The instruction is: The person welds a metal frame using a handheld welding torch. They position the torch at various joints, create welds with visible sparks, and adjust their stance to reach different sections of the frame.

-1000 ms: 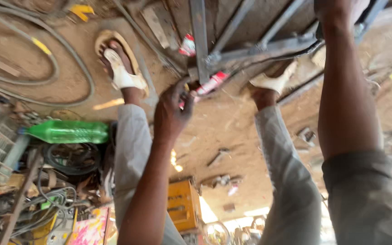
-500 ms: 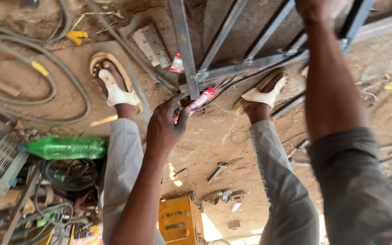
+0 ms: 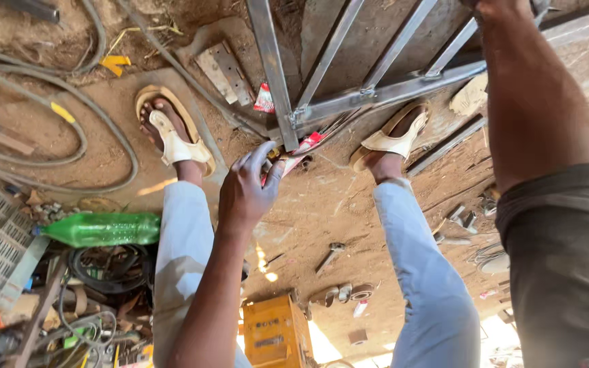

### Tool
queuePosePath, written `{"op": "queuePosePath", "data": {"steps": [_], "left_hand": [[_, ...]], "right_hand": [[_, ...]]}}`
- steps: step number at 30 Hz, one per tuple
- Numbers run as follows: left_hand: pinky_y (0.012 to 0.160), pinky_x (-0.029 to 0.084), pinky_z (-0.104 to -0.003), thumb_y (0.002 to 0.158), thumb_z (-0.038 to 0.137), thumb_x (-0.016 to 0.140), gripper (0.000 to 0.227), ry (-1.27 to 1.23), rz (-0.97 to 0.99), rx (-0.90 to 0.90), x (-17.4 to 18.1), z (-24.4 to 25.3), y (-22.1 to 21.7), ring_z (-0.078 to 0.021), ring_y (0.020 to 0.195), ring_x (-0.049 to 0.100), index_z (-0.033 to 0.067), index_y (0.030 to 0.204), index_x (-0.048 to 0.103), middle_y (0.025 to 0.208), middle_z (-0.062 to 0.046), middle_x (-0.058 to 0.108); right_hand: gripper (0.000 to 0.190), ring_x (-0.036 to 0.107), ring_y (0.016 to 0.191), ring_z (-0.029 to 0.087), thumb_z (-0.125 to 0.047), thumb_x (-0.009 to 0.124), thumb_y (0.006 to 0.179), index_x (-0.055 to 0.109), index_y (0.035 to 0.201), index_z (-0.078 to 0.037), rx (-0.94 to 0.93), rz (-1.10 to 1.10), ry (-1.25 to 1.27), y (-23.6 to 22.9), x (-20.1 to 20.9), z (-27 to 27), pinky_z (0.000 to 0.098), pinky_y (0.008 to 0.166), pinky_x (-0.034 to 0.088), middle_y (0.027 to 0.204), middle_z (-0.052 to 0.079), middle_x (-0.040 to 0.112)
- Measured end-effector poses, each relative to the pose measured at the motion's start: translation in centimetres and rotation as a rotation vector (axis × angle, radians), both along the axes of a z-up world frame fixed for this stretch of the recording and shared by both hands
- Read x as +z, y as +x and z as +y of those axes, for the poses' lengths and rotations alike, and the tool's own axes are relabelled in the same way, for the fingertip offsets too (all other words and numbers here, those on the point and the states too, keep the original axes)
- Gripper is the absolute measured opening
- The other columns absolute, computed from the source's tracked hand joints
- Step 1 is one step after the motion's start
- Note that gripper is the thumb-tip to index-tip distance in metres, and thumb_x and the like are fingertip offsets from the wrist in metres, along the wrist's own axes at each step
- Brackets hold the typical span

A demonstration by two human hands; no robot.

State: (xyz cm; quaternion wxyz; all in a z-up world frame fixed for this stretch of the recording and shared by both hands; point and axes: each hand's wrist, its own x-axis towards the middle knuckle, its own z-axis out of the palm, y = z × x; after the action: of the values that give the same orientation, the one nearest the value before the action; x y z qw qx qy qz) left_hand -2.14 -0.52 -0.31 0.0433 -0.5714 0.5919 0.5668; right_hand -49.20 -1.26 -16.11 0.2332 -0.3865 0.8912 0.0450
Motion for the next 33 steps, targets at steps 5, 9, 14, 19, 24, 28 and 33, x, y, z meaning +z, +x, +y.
{"op": "queuePosePath", "data": {"steps": [5, 9, 14, 19, 24, 28, 33], "left_hand": [[0.082, 0.055, -0.048, 0.097, 0.024, 0.071, 0.038, -0.176, 0.085, 0.000, -0.1, 0.2, 0.8, -0.0388, 0.094, 0.069, 0.0040, 0.129, 0.064, 0.105, -0.020, 0.073], [0.081, 0.055, -0.049, 0.096, 0.022, 0.069, 0.038, -0.160, 0.090, -0.006, -0.2, 0.5, 1.2, -0.0397, 0.093, 0.069, 0.0042, 0.129, 0.065, 0.104, -0.020, 0.073], [0.073, 0.055, -0.047, 0.095, 0.023, 0.072, 0.038, -0.073, 0.070, 0.038, 0.1, -0.5, 1.2, -0.0364, 0.081, 0.070, 0.0053, 0.128, 0.065, 0.098, -0.020, 0.073], [0.073, 0.055, -0.045, 0.095, 0.022, 0.072, 0.038, -0.068, 0.086, 0.054, 0.3, -1.0, 0.7, -0.0338, 0.078, 0.070, 0.0055, 0.129, 0.065, 0.088, -0.017, 0.072], [0.074, 0.057, -0.044, 0.096, 0.021, 0.071, 0.034, -0.066, 0.153, 0.133, -0.9, 0.1, 1.3, -0.0335, 0.079, 0.071, 0.0050, 0.125, 0.065, 0.096, -0.018, 0.073], [0.083, 0.057, -0.047, 0.098, 0.018, 0.070, 0.032, -0.168, 0.106, 0.136, -3.6, 2.6, 3.4, -0.0391, 0.098, 0.071, 0.0057, 0.127, 0.066, 0.109, -0.022, 0.073], [0.075, 0.057, -0.049, 0.093, 0.021, 0.073, 0.031, -0.012, -0.197, 0.103, -5.2, 6.8, 5.1, -0.0383, 0.086, 0.072, 0.0048, 0.120, 0.068, 0.096, -0.021, 0.073]], "right_hand": [[0.041, 0.073, 0.097, 0.024, -0.012, 0.071, 0.099, 0.055, 0.132, 0.004, 0.018, -0.005, -0.005, 0.4, 0.3, -1.3, 0.0359, 0.088, 0.063, 0.110, 0.015, 0.069], [0.041, 0.073, 0.097, 0.023, -0.012, 0.071, 0.099, 0.055, 0.133, 0.004, 0.011, -0.040, 0.013, 0.4, 0.5, -0.9, 0.0347, 0.088, 0.063, 0.110, 0.015, 0.069], [0.041, 0.074, 0.097, 0.022, -0.011, 0.071, 0.100, 0.055, 0.133, 0.004, 0.012, -0.130, -0.013, 1.2, 0.9, -1.5, 0.0332, 0.088, 0.064, 0.110, 0.014, 0.069], [0.041, 0.074, 0.097, 0.020, -0.010, 0.071, 0.100, 0.055, 0.134, 0.004, -0.033, -0.401, -0.169, 1.8, 3.9, -2.5, 0.0317, 0.088, 0.065, 0.110, 0.013, 0.069], [0.041, 0.075, 0.097, 0.019, -0.010, 0.072, 0.101, 0.055, 0.135, 0.005, -0.380, -0.986, -0.322, 4.3, 10.1, 0.3, 0.0302, 0.087, 0.066, 0.111, 0.013, 0.069], [0.044, 0.072, 0.093, 0.024, -0.024, 0.063, 0.106, 0.055, 0.136, 0.007, -1.043, -1.157, 0.058, 10.2, 17.0, 7.8, 0.0372, 0.081, 0.061, 0.108, 0.013, 0.070], [0.054, 0.070, 0.093, 0.035, -0.031, 0.058, 0.094, 0.049, 0.136, 0.002, -1.399, -1.404, 0.362, 17.1, 22.5, 17.0, 0.0519, 0.086, 0.060, 0.105, 0.021, 0.066]]}}
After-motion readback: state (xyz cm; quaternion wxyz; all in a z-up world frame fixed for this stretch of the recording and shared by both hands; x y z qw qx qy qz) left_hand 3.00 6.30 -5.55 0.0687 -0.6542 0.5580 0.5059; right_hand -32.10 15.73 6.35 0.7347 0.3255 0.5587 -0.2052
